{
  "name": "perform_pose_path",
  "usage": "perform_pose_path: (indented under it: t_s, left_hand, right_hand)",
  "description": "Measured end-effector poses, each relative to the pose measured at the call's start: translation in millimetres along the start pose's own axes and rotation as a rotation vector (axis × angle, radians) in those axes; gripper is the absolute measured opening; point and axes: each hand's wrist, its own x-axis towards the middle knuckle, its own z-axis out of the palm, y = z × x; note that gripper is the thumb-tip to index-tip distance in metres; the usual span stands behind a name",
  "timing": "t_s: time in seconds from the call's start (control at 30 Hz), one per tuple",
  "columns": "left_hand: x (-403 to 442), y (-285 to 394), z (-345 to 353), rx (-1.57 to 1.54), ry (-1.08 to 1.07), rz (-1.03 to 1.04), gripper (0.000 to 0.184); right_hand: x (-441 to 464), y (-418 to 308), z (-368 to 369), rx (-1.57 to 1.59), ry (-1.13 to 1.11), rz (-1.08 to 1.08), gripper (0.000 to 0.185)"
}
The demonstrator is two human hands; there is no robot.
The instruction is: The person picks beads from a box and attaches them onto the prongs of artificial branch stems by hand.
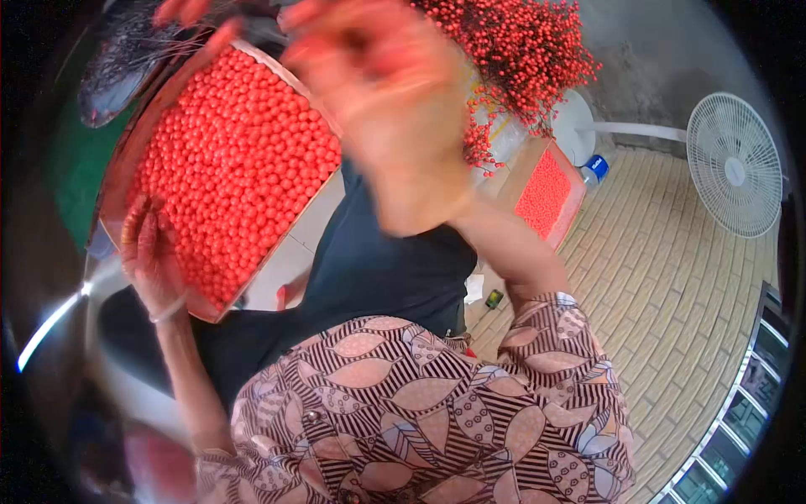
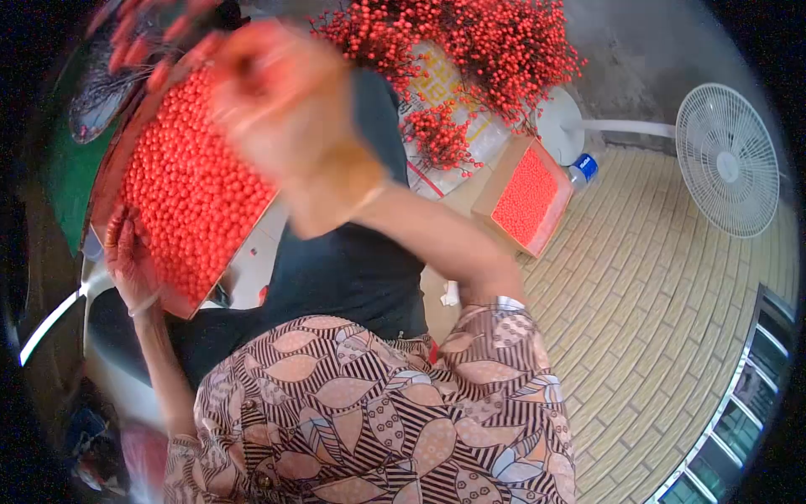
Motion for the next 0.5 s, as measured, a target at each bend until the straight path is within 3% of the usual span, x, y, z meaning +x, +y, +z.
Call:
perform_pose_path:
  t_s: [0.03,0.1,0.17,0.23,0.3,0.33,0.37,0.5]
  left_hand:
    - [2,-3,-6,0.003,0.032,-0.057,0.029]
    - [5,-13,-18,-0.019,0.103,-0.184,0.027]
    - [9,-22,-27,-0.028,0.096,-0.267,0.027]
    - [7,-24,-14,-0.032,0.160,-0.294,0.026]
    - [4,-38,-18,-0.013,0.176,-0.308,0.026]
    - [3,-39,-17,0.016,0.184,-0.314,0.025]
    - [2,-41,-17,0.045,0.197,-0.306,0.025]
    - [-1,-48,-22,0.129,0.177,-0.320,0.024]
  right_hand:
    - [5,-2,-20,0.258,0.121,0.207,0.003]
    - [13,7,-69,-0.029,0.203,0.154,0.011]
    - [16,88,-130,0.137,0.435,0.310,0.013]
    - [-7,175,-187,0.231,0.561,0.608,0.016]
    - [-53,264,-235,0.541,0.757,0.808,0.018]
    - [-70,279,-244,0.455,0.782,0.935,0.014]
    - [-84,290,-250,0.365,0.801,1.062,0.021]
    - [-130,331,-270,0.460,0.747,1.211,0.026]
